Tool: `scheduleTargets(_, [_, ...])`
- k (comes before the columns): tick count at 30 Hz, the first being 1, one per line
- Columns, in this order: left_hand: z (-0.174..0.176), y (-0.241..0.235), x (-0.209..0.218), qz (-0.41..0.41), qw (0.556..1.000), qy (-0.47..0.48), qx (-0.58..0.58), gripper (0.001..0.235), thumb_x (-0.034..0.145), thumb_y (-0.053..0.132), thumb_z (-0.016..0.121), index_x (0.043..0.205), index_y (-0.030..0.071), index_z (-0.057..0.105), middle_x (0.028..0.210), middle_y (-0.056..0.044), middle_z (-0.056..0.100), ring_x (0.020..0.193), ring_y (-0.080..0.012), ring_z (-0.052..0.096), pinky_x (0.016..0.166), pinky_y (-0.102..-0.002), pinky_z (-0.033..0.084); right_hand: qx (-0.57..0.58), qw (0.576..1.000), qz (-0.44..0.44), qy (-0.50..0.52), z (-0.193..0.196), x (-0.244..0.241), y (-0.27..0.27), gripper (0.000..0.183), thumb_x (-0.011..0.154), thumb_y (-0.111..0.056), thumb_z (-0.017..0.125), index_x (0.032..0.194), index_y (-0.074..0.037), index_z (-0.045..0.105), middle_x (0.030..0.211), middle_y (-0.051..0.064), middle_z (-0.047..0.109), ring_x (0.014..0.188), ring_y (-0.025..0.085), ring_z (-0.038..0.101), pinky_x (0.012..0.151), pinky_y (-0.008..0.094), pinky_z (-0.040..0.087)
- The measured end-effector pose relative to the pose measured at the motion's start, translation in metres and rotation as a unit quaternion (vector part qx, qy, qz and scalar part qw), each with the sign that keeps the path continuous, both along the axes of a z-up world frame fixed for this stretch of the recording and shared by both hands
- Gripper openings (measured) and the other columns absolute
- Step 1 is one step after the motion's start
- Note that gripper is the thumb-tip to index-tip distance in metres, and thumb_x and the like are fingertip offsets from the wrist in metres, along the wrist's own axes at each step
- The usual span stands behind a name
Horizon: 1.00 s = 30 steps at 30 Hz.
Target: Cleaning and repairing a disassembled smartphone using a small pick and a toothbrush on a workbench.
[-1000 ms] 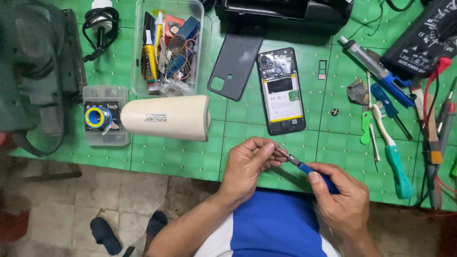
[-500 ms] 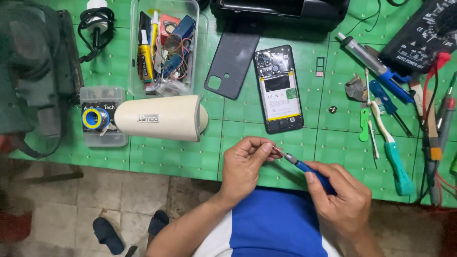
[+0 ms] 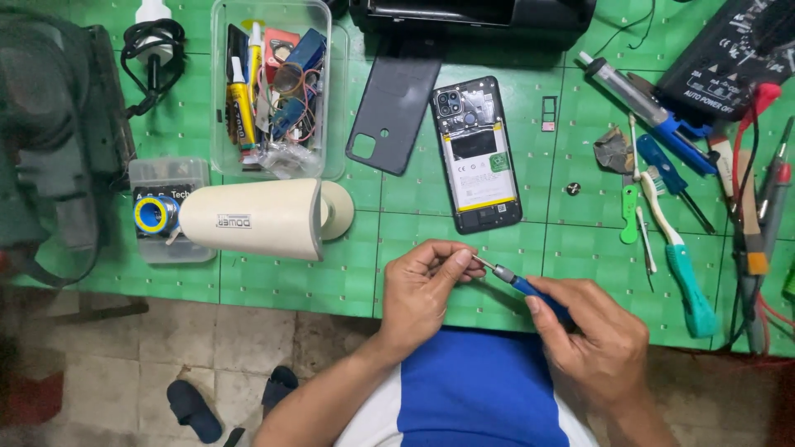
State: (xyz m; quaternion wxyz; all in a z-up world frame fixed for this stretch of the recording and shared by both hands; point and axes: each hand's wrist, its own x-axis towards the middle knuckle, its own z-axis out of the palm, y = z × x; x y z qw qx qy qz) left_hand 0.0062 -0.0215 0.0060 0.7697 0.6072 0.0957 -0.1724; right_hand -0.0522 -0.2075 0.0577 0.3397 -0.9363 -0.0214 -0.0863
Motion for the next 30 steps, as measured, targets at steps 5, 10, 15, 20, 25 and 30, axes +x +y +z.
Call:
scheduleTargets(5, [0.002,0.002,-0.002,0.003,0.999,-0.036,0.038,0.025,0.098,0.019,0.066,0.114,0.0,0.073,0.091,-0.014,0.079,0.081,-0.0181,0.079,0.078,-0.026,0.066,-0.02,0.999,0.022,0.012,0.009,0.008,-0.012,0.018,0.095,-0.014,0.071,0.108,-0.004,0.077,0.099,0.009,0.075,0.083,0.018,0.072,0.071,0.028,0.053])
scheduleTargets(10, [0.009,0.017,-0.001,0.005,0.899,-0.329,0.289,0.021,0.099,0.011,0.067,0.115,-0.002,0.071,0.103,-0.014,0.078,0.088,-0.021,0.078,0.077,-0.03,0.064,-0.149,0.985,0.09,-0.001,0.034,0.027,-0.036,0.015,0.097,-0.017,0.073,0.109,-0.01,0.077,0.101,0.004,0.075,0.086,0.019,0.071,0.073,0.031,0.052])
scheduleTargets(15, [0.007,0.021,-0.004,-0.054,0.762,-0.466,0.447,0.024,0.098,0.015,0.074,0.12,0.006,0.072,0.106,-0.011,0.069,0.086,-0.0291,0.061,0.074,-0.04,0.052,-0.419,0.887,0.187,-0.046,0.057,0.059,-0.043,0.01,0.099,-0.035,0.075,0.109,-0.033,0.074,0.103,-0.008,0.073,0.08,0.018,0.068,0.062,0.029,0.049])
scheduleTargets(20, [-0.001,0.018,-0.007,-0.091,0.692,-0.449,0.558,0.041,0.096,0.036,0.077,0.133,0.02,0.067,0.107,-0.008,0.065,0.09,-0.0262,0.056,0.07,-0.04,0.038,-0.442,0.853,0.272,-0.056,0.066,0.09,-0.029,0.012,0.098,-0.026,0.072,0.109,-0.028,0.071,0.098,-0.002,0.07,0.079,0.024,0.063,0.065,0.037,0.051])
scheduleTargets(25, [-0.002,0.017,-0.006,-0.101,0.683,-0.442,0.572,0.048,0.094,0.039,0.079,0.137,0.022,0.065,0.104,-0.005,0.062,0.087,-0.0248,0.055,0.07,-0.04,0.038,-0.464,0.83,0.302,-0.066,0.066,0.103,-0.017,0.014,0.097,-0.013,0.068,0.101,-0.026,0.071,0.088,0.0,0.065,0.075,0.027,0.057,0.066,0.04,0.047])
scheduleTargets(30, [0.001,0.017,-0.006,-0.105,0.679,-0.441,0.578,0.047,0.095,0.037,0.078,0.137,0.022,0.065,0.104,-0.006,0.061,0.087,-0.0247,0.054,0.07,-0.04,0.037,-0.477,0.817,0.322,-0.045,0.069,0.108,-0.013,0.028,0.088,-0.006,0.068,0.11,-0.023,0.07,0.092,0.001,0.066,0.077,0.026,0.057,0.065,0.04,0.047])
